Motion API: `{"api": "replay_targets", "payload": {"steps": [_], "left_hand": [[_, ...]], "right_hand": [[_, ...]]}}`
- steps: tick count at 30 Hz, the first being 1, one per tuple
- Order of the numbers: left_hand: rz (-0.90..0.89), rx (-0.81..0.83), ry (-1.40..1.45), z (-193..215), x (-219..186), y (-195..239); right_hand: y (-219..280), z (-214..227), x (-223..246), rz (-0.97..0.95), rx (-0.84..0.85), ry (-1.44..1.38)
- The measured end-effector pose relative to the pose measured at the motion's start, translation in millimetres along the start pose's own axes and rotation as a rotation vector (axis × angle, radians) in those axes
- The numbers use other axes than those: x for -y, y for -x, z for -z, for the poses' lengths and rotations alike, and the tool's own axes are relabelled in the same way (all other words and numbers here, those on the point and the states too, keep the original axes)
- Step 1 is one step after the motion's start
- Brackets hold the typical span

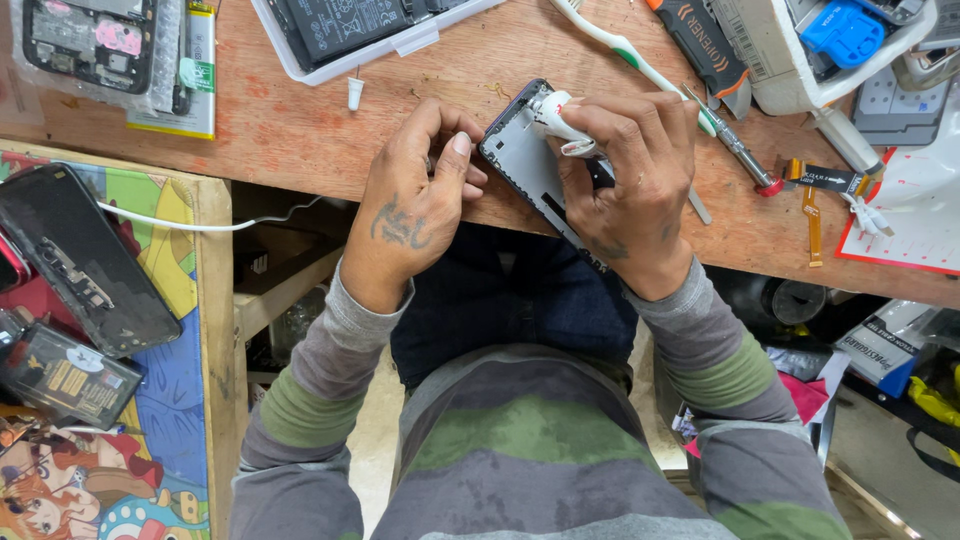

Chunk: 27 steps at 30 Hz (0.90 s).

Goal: The person scrapes residue from a smartphone frame, brushes the surface, applies adhesive along the edges, and presses the frame to set the adhesive. The person then places the frame into a plastic parts box.

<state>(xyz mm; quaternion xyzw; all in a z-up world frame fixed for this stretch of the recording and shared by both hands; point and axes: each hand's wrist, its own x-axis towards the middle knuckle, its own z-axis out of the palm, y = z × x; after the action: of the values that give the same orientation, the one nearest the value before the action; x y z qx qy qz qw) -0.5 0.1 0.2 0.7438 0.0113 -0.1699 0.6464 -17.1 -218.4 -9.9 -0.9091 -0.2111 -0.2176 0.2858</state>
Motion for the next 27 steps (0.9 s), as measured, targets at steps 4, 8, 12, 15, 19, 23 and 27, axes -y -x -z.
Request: {"api": "replay_targets", "payload": {"steps": [4,8,12,15,19,23,27], "left_hand": [[-0.014,0.000,-0.004,0.2,0.4,0.9],[-0.017,0.002,0.000,0.3,0.8,0.2],[-0.016,0.002,0.001,-0.1,1.2,0.4],[-0.005,-0.004,-0.004,0.0,0.7,1.0],[-0.022,0.001,-0.002,-0.3,-0.1,0.9],[-0.012,0.006,0.001,0.0,0.2,0.9],[-0.028,0.001,0.004,0.0,0.4,1.4]], "right_hand": [[-0.5,1.1,-0.7,0.001,-0.004,0.015],[-0.3,-0.3,0.7,0.010,-0.002,0.005],[-0.2,1.1,0.4,0.003,0.002,0.012],[-0.9,2.1,0.2,-0.009,-0.007,0.022],[0.0,2.8,0.6,-0.013,-0.015,0.041],[-0.2,1.2,0.2,0.003,-0.026,0.051],[0.3,-0.1,2.9,-0.020,-0.026,0.066]]}}
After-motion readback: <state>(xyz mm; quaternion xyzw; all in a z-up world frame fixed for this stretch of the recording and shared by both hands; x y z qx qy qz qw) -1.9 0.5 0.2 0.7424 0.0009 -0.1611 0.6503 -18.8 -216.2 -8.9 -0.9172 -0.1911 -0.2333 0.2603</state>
